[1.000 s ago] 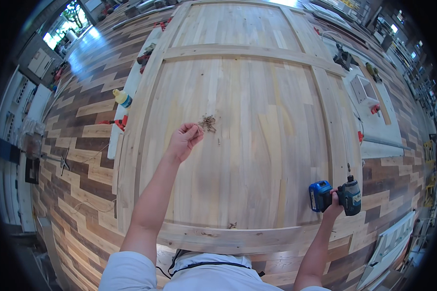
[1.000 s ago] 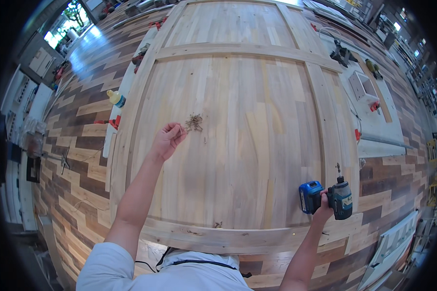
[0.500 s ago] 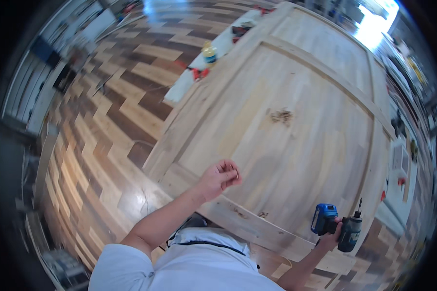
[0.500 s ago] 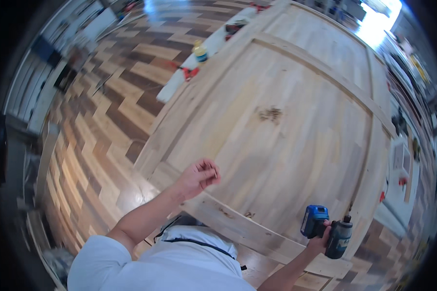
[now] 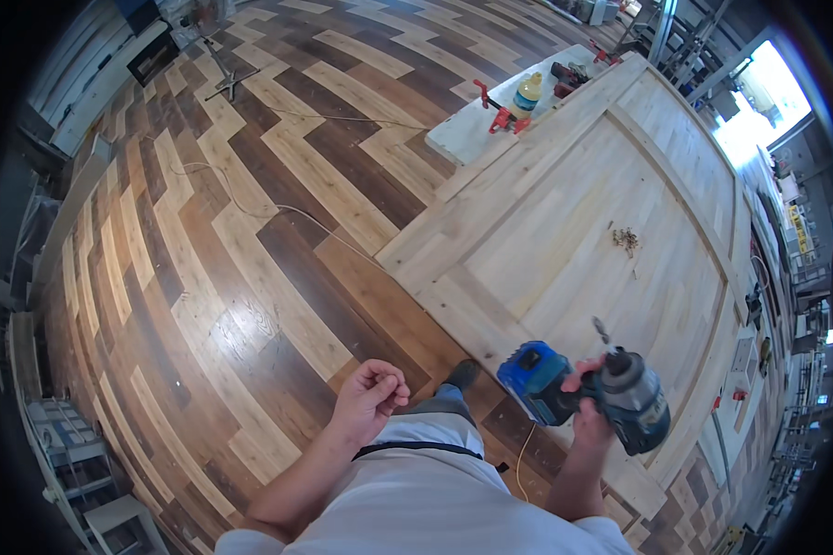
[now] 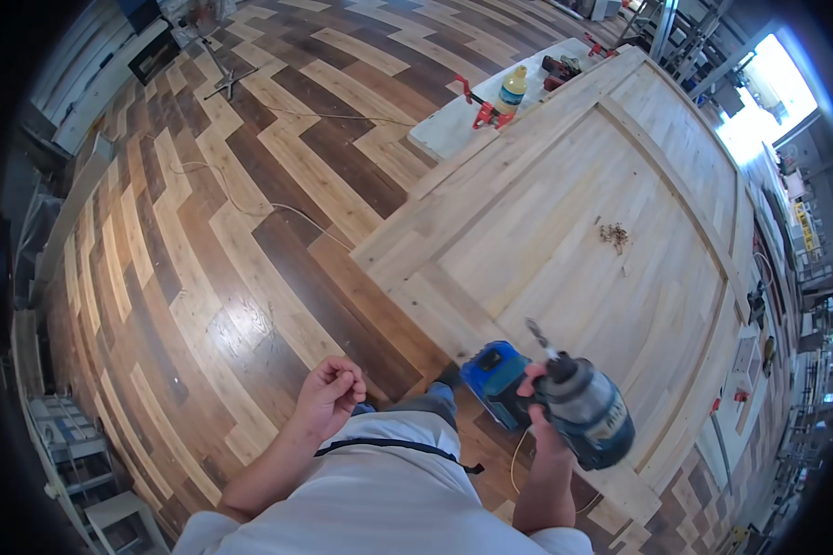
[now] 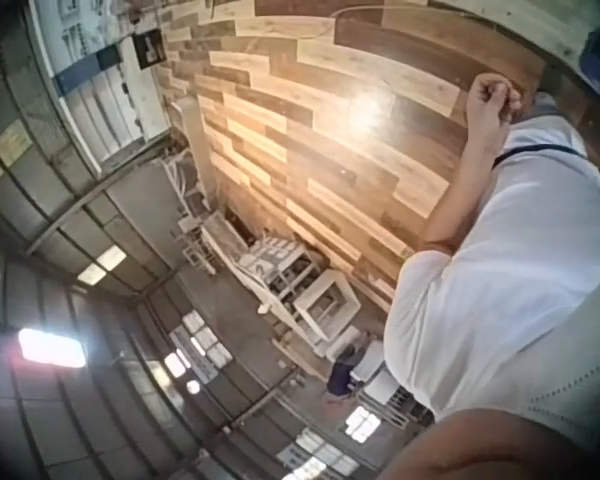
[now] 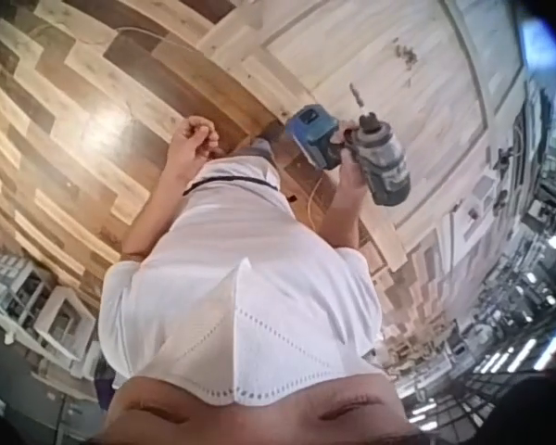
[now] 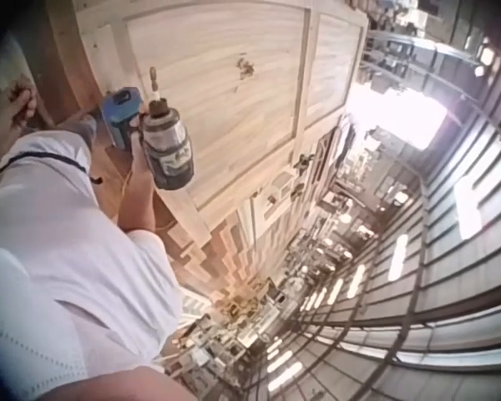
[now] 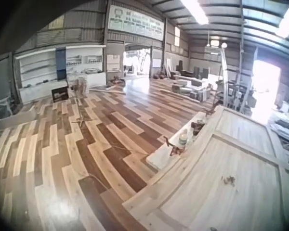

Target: Assembling a large wooden frame by drilling screws into the planks.

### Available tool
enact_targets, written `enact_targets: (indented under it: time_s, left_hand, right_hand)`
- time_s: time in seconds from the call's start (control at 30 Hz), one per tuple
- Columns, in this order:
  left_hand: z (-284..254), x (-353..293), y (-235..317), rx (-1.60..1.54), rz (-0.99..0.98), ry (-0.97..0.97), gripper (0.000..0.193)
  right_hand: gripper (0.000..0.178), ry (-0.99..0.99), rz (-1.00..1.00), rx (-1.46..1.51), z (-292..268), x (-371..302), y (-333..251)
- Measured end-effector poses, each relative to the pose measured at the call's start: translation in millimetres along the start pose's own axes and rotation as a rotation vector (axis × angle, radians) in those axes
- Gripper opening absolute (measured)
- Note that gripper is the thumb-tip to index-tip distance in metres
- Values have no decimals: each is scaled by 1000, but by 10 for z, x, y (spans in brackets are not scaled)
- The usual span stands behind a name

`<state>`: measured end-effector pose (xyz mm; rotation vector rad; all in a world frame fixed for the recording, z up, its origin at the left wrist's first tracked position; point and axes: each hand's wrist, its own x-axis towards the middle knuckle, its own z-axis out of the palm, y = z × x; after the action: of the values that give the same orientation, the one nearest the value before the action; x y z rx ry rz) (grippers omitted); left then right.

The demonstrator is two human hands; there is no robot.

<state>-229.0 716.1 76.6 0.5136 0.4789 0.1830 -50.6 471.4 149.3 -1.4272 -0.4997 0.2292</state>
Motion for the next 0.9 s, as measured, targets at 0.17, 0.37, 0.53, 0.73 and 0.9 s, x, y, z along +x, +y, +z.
enact_targets:
  time_s: [0.17, 0.37, 0.53, 0.73, 0.9]
  left_hand:
    - [-595, -443, 654, -140, 98, 23, 7]
    - [-944, -348, 1277, -113, -14, -4, 6]
    - [-782, 215, 1634, -41, -97, -116, 10]
    - [-540, 1039, 2062, -30, -215, -157, 12]
    - [-307, 1708, 2393, -12, -273, -118, 11]
  right_hand:
    - [46, -22, 202, 74, 1153, -218, 0]
    - [50, -51, 197, 66, 1865, -384, 198]
    - [51, 23, 208, -24, 2130, -352, 358]
    - [61, 27, 5, -253, 2519, 186, 418]
    - [60, 31, 97, -50, 2751, 756, 541]
